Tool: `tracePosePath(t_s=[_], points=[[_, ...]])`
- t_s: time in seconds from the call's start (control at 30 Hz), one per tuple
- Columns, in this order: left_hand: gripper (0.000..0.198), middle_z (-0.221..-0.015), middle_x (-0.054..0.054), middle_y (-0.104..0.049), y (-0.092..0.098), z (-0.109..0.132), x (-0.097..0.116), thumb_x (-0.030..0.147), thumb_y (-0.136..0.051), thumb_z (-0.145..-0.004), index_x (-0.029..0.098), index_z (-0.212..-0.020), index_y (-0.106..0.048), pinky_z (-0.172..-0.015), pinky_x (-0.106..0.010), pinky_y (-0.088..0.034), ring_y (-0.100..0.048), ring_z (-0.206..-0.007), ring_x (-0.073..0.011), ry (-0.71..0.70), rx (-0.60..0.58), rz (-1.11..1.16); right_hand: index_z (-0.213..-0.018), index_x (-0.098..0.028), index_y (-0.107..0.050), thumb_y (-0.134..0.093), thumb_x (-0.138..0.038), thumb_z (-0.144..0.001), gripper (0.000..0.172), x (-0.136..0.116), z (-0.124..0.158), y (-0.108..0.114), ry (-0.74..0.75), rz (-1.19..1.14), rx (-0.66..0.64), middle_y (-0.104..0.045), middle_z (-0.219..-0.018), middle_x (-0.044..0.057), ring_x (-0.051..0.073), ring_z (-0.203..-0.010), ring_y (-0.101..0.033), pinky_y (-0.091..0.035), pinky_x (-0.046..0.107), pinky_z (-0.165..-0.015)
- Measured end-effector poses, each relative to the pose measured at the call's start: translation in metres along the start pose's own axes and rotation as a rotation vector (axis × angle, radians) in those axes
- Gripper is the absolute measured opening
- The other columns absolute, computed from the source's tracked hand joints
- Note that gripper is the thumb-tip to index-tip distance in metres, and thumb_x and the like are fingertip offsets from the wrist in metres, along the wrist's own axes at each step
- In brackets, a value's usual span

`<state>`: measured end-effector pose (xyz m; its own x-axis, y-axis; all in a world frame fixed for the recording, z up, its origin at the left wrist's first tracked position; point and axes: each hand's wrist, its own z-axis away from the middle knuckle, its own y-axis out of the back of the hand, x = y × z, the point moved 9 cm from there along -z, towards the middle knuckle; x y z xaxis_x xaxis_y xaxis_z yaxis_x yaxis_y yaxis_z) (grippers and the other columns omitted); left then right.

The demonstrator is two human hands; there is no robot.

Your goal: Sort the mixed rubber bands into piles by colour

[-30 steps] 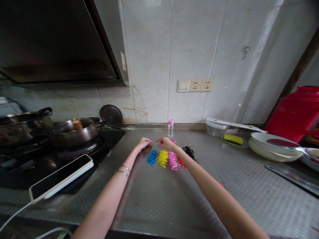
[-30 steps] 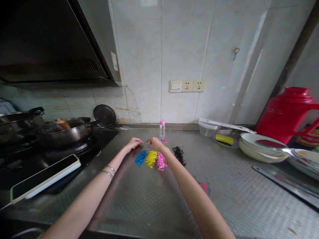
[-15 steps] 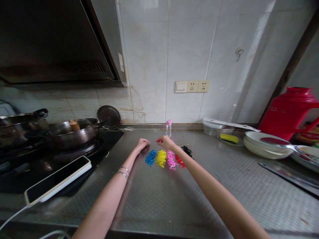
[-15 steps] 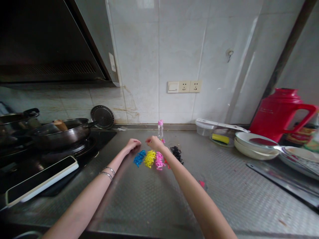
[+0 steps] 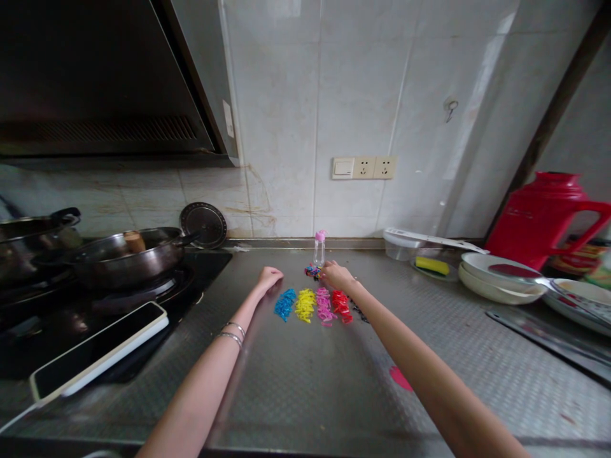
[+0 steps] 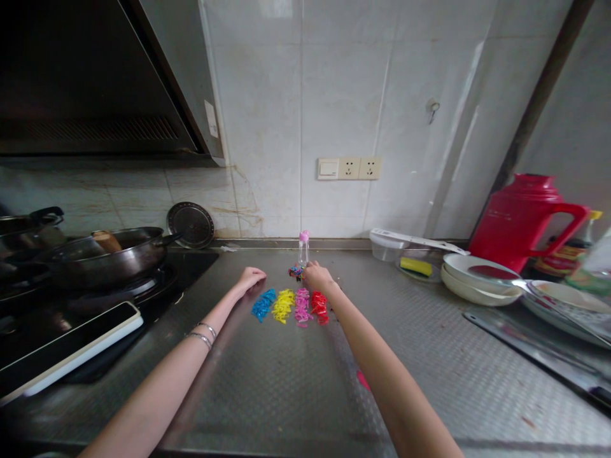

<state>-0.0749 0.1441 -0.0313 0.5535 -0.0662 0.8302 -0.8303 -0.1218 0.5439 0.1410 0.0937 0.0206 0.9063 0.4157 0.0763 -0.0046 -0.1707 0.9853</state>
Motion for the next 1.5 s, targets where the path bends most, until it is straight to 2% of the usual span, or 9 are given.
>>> tracePosePath(t_s=[0.2,0.37,0.5,0.67,0.83,1.0,1.2,1.37,1.5], points=[[0.014,-0.056,-0.004,-0.061,-0.001,-0.007,-0.006,0.019,-0.057,-0.062,0.011,-0.069,-0.067,-0.045,-0.016,-0.036,-0.051,-0.048,-0.0088,-0.007,0.023,-0.017,-0.092,-0.018,-0.063,-0.039,-0.014,-0.081,0.027,-0.008,-0.007,0.001,0.047,0.131,0.018,-0.056,-0.098,0.013,0.022,-0.095,-0.046,-0.044,0.028,-0.071],[0.015,-0.056,-0.004,-0.061,-0.001,-0.008,-0.006,0.019,-0.056,-0.063,0.011,-0.07,-0.067,-0.045,-0.017,-0.036,-0.051,-0.048,-0.0085,-0.01,0.027,-0.015,-0.09,-0.018,-0.063,-0.039,-0.014,-0.08,0.026,-0.009,-0.01,0.0,0.046,0.13,0.037,-0.056,-0.098,0.012,0.022,-0.096,-0.047,-0.044,0.027,-0.069],[0.016,-0.056,-0.003,-0.061,0.0,-0.005,-0.005,0.02,-0.056,-0.063,0.011,-0.071,-0.067,-0.044,-0.016,-0.036,-0.05,-0.046,-0.0082,0.0,0.025,-0.013,-0.088,-0.019,-0.063,-0.042,-0.021,-0.081,0.022,-0.003,-0.006,0.002,0.007,0.021,0.072,-0.057,-0.098,0.01,0.02,-0.097,-0.047,-0.043,0.025,-0.07],[0.015,-0.056,-0.003,-0.061,0.001,0.0,0.001,0.02,-0.055,-0.063,0.011,-0.07,-0.066,-0.044,-0.017,-0.036,-0.05,-0.046,-0.0083,-0.014,0.017,0.0,-0.086,-0.019,-0.064,-0.045,-0.029,-0.078,0.023,0.018,0.005,0.007,-0.038,-0.205,0.161,-0.058,-0.096,0.007,0.016,-0.091,-0.051,-0.04,0.022,-0.073],[0.015,-0.052,-0.003,-0.059,0.003,0.005,0.004,0.019,-0.056,-0.063,0.011,-0.07,-0.067,-0.043,-0.017,-0.034,-0.048,-0.043,-0.0083,0.018,0.035,-0.007,-0.077,-0.016,-0.066,-0.051,-0.027,-0.072,0.02,0.035,0.021,0.006,0.027,-0.38,0.151,-0.062,-0.085,0.005,0.013,-0.078,-0.055,-0.039,0.02,-0.074],[0.015,-0.054,-0.004,-0.06,0.004,0.005,0.006,0.019,-0.056,-0.063,0.011,-0.071,-0.067,-0.044,-0.018,-0.035,-0.049,-0.045,-0.0087,0.01,0.034,-0.019,-0.07,-0.014,-0.067,-0.053,-0.023,-0.067,0.017,0.037,0.04,0.008,0.075,-0.469,0.143,-0.064,-0.08,0.004,0.013,-0.074,-0.056,-0.039,0.018,-0.07],[0.012,-0.055,-0.004,-0.061,0.004,0.004,0.006,0.017,-0.057,-0.062,0.011,-0.067,-0.066,-0.045,-0.016,-0.035,-0.05,-0.048,-0.0083,-0.007,0.044,0.011,-0.065,-0.015,-0.066,-0.055,-0.022,-0.064,0.013,0.042,0.051,0.003,-0.008,-0.501,0.144,-0.064,-0.078,0.003,0.012,-0.071,-0.056,-0.04,0.018,-0.068],[0.013,-0.055,-0.003,-0.06,0.002,0.005,0.006,0.019,-0.057,-0.062,0.011,-0.068,-0.066,-0.043,-0.016,-0.034,-0.049,-0.046,-0.0076,-0.012,0.012,0.036,-0.069,-0.016,-0.066,-0.054,-0.034,-0.068,0.022,0.06,0.062,0.012,-0.139,-0.502,0.244,-0.064,-0.075,0.004,0.013,-0.068,-0.056,-0.04,0.019,-0.065],[0.013,-0.058,-0.004,-0.061,0.003,0.004,0.006,0.018,-0.058,-0.061,0.011,-0.068,-0.066,-0.045,-0.016,-0.035,-0.05,-0.049,-0.0083,-0.027,0.017,0.026,-0.07,-0.018,-0.065,-0.05,-0.045,-0.07,0.031,0.071,0.07,0.014,-0.213,-0.444,0.275,-0.064,-0.071,0.004,0.013,-0.065,-0.055,-0.038,0.019,-0.059]])
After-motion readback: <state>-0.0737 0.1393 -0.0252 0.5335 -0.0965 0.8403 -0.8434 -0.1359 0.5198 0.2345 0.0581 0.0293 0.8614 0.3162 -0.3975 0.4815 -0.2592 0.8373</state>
